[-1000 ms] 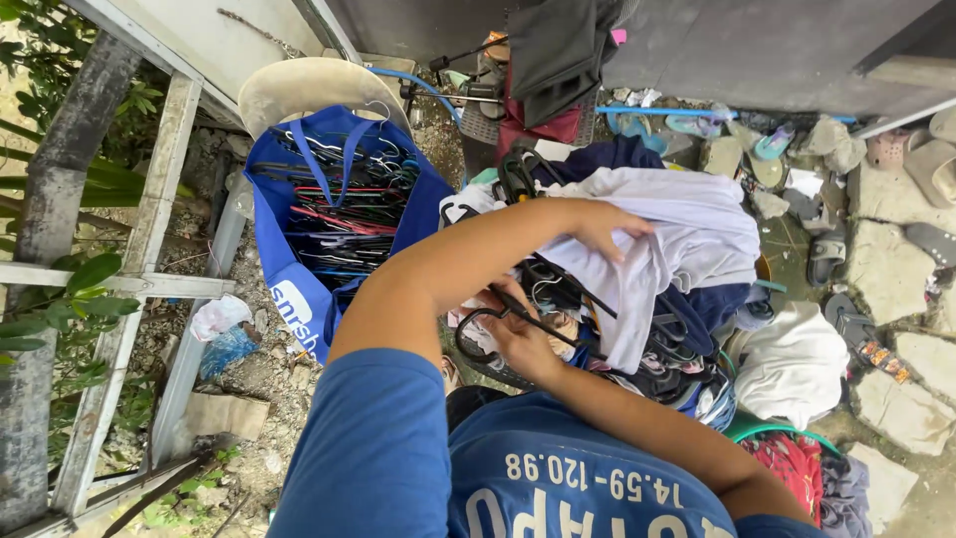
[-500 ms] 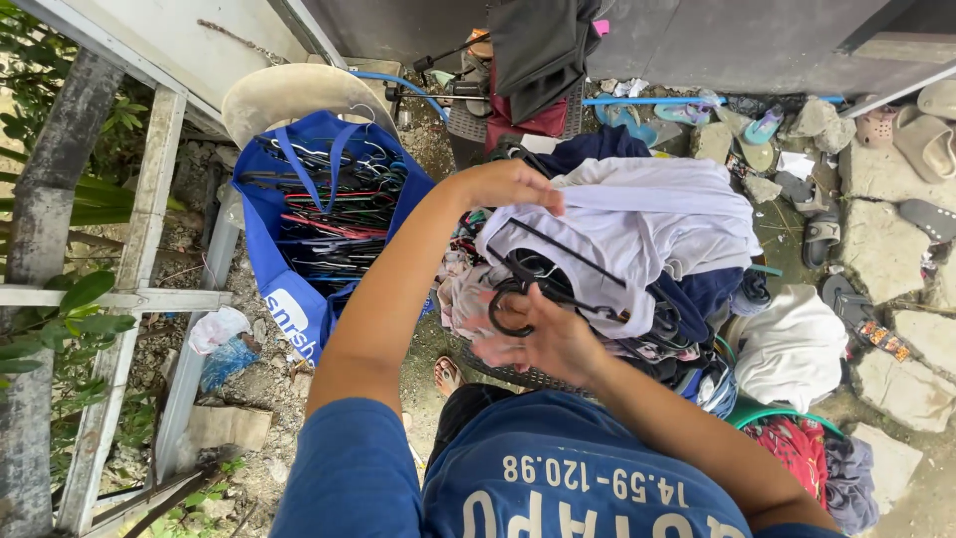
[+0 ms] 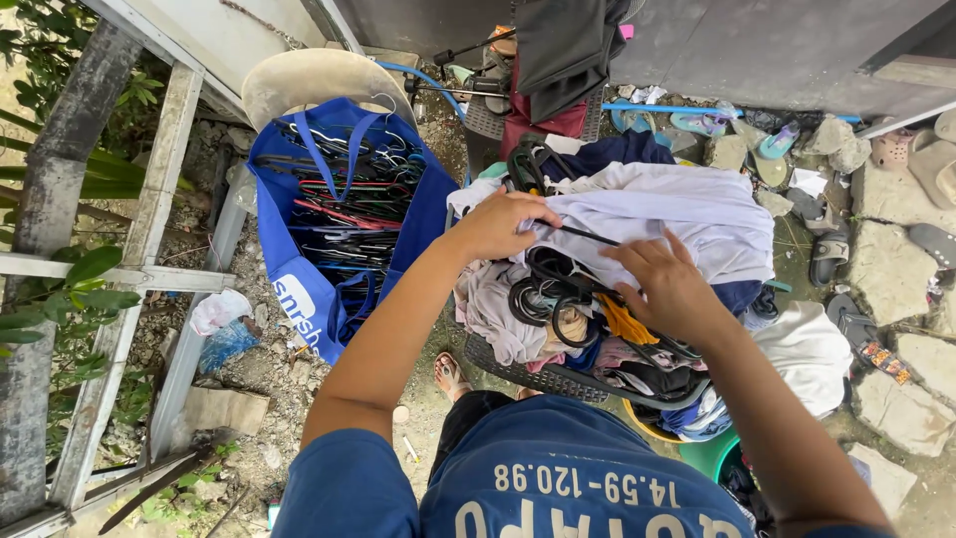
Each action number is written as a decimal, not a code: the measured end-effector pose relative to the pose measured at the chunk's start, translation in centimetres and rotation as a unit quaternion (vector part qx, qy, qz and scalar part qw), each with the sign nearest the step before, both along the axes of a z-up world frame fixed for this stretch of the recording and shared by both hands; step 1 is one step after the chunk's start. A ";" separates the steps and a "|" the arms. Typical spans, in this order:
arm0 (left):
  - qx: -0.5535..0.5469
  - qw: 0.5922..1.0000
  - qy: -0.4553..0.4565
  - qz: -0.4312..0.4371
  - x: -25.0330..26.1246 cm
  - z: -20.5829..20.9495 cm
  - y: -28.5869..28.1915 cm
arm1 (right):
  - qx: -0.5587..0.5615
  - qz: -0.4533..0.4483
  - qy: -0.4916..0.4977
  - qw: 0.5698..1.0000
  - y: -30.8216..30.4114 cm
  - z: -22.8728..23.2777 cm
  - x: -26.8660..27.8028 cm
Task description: Sorting laundry and putting clothes onto hangers.
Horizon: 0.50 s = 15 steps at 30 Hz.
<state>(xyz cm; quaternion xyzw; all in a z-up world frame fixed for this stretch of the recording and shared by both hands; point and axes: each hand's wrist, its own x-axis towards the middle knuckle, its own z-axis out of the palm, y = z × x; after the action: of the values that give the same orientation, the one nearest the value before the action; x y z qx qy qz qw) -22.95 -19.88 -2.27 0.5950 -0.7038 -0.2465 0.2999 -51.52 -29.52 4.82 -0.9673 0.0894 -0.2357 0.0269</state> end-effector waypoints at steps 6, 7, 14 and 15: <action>0.043 0.993 -0.035 0.105 0.0 2.3 0.2 | 0.308 0.011 0.219 0.926 -1.3 -0.4 -0.6; 0.054 0.992 0.000 0.117 0.2 2.0 0.2 | 0.275 0.008 0.216 0.937 -1.5 -1.4 -1.0; -0.110 0.930 0.226 0.269 1.1 -0.1 -2.2 | 0.292 -0.234 -0.006 0.927 -13.4 -1.5 -6.4; -0.107 0.930 0.228 0.268 0.9 -1.1 -3.7 | 0.293 -0.236 -0.004 0.927 -18.2 -2.1 -7.6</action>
<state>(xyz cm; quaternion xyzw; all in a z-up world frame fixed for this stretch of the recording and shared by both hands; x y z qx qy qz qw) -22.07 -23.60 -3.34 0.6538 -0.4530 -0.2087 0.5690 -59.09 -47.69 2.73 -0.8665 0.3799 -0.2022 0.2530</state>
